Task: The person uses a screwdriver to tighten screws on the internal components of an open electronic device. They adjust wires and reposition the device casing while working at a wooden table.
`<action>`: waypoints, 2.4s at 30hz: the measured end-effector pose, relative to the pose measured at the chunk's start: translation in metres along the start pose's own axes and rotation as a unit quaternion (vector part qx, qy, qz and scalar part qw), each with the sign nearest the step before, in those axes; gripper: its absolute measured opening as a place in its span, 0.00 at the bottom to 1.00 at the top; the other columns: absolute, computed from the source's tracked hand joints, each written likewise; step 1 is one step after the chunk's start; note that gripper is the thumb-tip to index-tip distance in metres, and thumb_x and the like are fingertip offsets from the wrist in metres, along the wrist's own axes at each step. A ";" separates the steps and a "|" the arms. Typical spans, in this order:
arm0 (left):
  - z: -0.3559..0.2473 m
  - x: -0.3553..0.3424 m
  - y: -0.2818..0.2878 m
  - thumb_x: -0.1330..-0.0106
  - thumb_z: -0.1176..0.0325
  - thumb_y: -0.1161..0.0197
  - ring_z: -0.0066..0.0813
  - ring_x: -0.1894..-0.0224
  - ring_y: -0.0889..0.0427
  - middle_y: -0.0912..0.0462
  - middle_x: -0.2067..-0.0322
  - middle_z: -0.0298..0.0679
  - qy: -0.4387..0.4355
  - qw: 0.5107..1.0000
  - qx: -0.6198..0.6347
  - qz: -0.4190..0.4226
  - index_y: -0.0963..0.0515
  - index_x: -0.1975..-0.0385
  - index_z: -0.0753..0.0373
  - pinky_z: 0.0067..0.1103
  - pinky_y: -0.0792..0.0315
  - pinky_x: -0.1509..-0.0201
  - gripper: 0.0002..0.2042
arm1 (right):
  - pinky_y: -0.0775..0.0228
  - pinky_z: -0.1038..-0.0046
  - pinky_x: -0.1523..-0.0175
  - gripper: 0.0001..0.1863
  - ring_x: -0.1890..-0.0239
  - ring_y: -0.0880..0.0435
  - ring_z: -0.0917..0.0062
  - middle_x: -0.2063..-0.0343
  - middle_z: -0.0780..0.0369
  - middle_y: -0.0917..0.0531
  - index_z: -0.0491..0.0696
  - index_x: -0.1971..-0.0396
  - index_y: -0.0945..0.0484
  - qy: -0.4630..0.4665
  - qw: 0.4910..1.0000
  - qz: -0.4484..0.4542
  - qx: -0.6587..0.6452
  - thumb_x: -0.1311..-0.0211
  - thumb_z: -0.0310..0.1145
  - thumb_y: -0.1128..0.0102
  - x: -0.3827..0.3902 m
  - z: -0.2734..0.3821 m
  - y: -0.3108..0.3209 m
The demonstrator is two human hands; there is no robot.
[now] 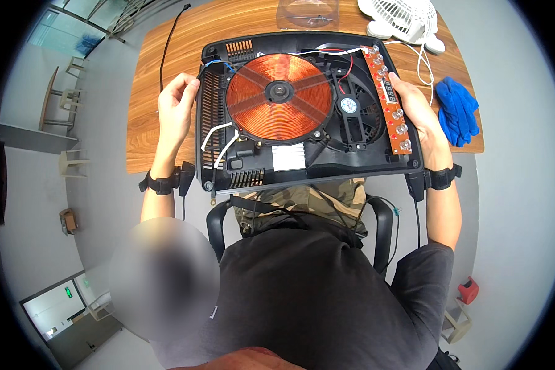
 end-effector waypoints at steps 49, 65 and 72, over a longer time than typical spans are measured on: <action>-0.038 0.064 -0.025 0.45 0.74 0.24 0.37 0.63 0.17 0.20 0.63 0.39 -0.125 0.936 -0.305 0.122 0.18 0.60 0.62 0.28 0.22 0.64 0.14 | 0.27 0.63 0.57 0.10 0.63 0.17 0.60 0.64 0.56 0.19 0.43 0.57 0.20 0.296 0.741 -0.127 0.589 0.32 0.32 0.35 -0.002 0.052 -0.050; -0.025 0.099 -0.071 0.40 0.68 0.35 0.22 0.72 0.25 0.29 0.71 0.31 -0.195 0.848 -0.370 0.324 0.22 0.63 0.60 0.19 0.30 0.73 0.08 | 0.22 0.59 0.54 0.10 0.60 0.15 0.55 0.67 0.54 0.16 0.41 0.61 0.15 0.299 0.591 0.329 0.673 0.32 0.33 0.38 -0.093 0.023 -0.222; -0.017 0.104 -0.075 0.37 0.67 0.32 0.20 0.74 0.27 0.31 0.76 0.27 -0.166 0.858 -0.342 0.345 0.22 0.70 0.56 0.19 0.34 0.75 0.05 | 0.23 0.58 0.54 0.11 0.62 0.14 0.54 0.69 0.50 0.13 0.42 0.58 0.15 0.261 0.611 0.350 0.661 0.31 0.33 0.39 -0.106 0.016 -0.237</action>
Point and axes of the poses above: each hand's wrist, its own x-axis away from the middle knuckle, its own y-axis out of the back of the hand, z = x × y, the point moved 7 cm from there along -x, towards the middle knuckle
